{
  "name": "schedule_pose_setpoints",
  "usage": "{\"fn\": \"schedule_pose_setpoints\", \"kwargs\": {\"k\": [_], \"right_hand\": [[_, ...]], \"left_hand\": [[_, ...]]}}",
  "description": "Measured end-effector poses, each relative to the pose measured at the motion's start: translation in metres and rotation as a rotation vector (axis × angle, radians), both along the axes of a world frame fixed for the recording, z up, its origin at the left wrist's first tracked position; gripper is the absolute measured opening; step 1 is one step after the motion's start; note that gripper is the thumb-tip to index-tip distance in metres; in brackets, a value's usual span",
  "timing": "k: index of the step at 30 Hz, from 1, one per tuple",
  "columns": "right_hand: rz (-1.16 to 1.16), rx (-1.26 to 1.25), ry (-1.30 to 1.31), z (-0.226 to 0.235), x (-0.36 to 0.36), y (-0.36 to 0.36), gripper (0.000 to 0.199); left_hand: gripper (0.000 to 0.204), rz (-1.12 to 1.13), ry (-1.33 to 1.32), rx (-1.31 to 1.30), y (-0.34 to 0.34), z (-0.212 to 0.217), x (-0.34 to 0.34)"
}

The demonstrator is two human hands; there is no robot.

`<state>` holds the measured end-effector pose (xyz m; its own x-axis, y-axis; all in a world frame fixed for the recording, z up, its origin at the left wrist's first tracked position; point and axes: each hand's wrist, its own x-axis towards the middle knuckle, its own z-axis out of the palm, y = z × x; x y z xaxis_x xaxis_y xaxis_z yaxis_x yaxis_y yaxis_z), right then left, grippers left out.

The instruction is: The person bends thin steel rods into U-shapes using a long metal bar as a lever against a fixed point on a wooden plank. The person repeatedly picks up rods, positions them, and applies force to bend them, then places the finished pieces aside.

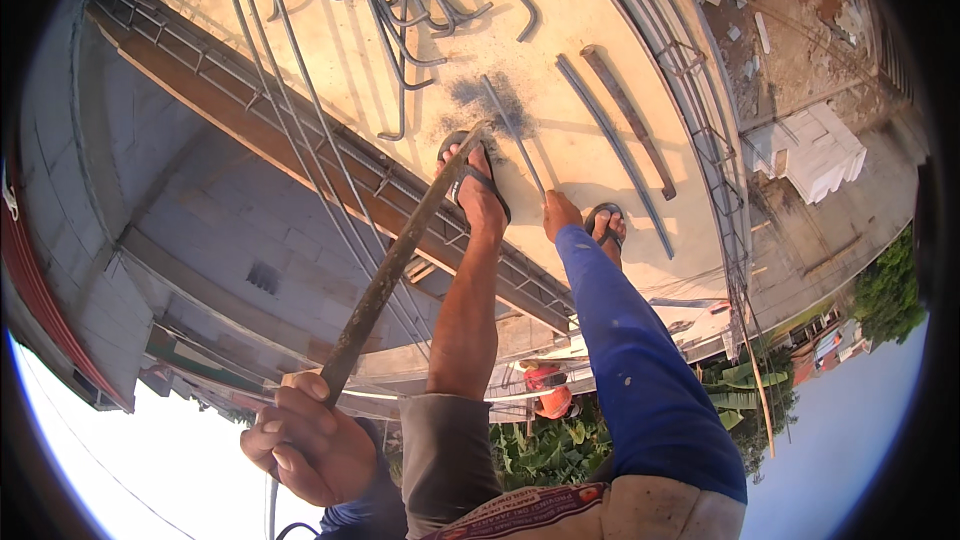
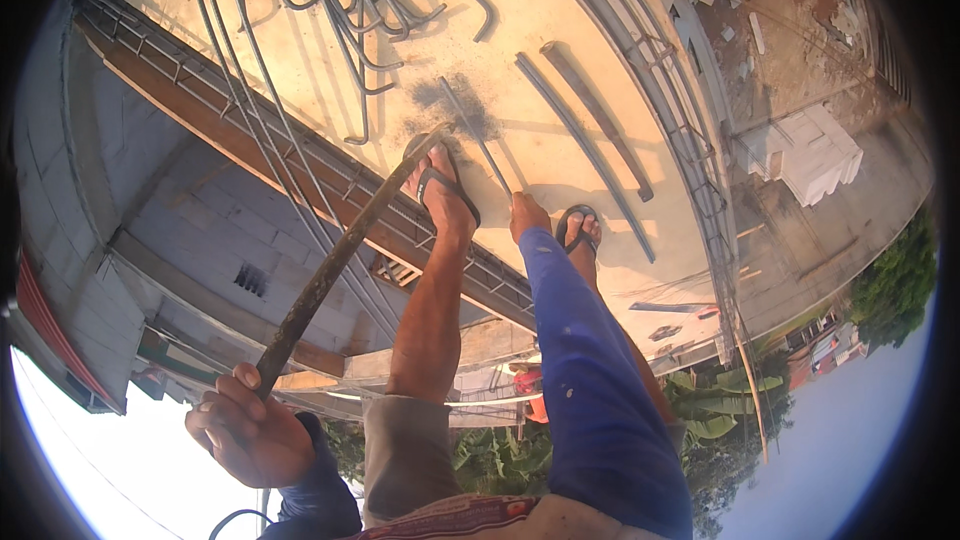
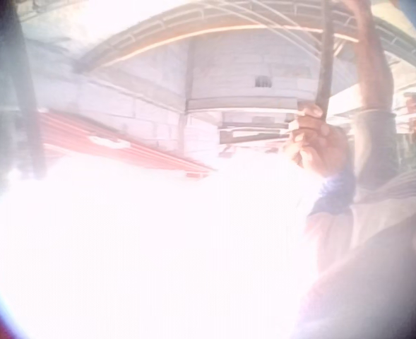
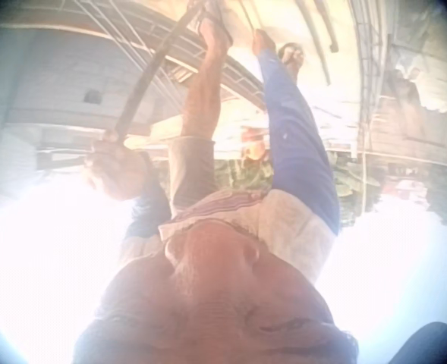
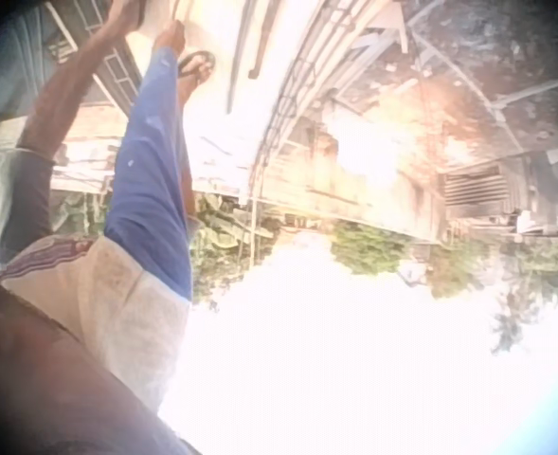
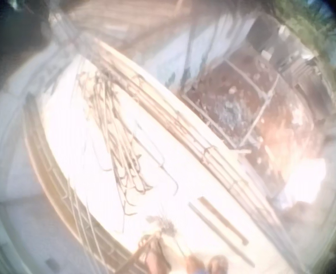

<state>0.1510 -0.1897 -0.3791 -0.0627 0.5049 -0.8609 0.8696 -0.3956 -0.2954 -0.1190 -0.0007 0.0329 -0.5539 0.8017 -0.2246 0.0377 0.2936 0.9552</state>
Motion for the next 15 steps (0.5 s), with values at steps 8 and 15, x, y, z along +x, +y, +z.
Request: {"fn": "schedule_pose_setpoints", "kwargs": {"k": [8,15], "right_hand": [[0.098,-0.130,-0.056,-0.006,0.019,-0.024,0.016],[0.101,-0.090,-0.022,-0.010,0.019,-0.030,0.018]], "left_hand": [[0.018,-0.002,0.018,-0.033,-0.009,-0.003,0.013],[0.020,-0.029,0.059,-0.084,-0.028,0.003,0.018]]}}
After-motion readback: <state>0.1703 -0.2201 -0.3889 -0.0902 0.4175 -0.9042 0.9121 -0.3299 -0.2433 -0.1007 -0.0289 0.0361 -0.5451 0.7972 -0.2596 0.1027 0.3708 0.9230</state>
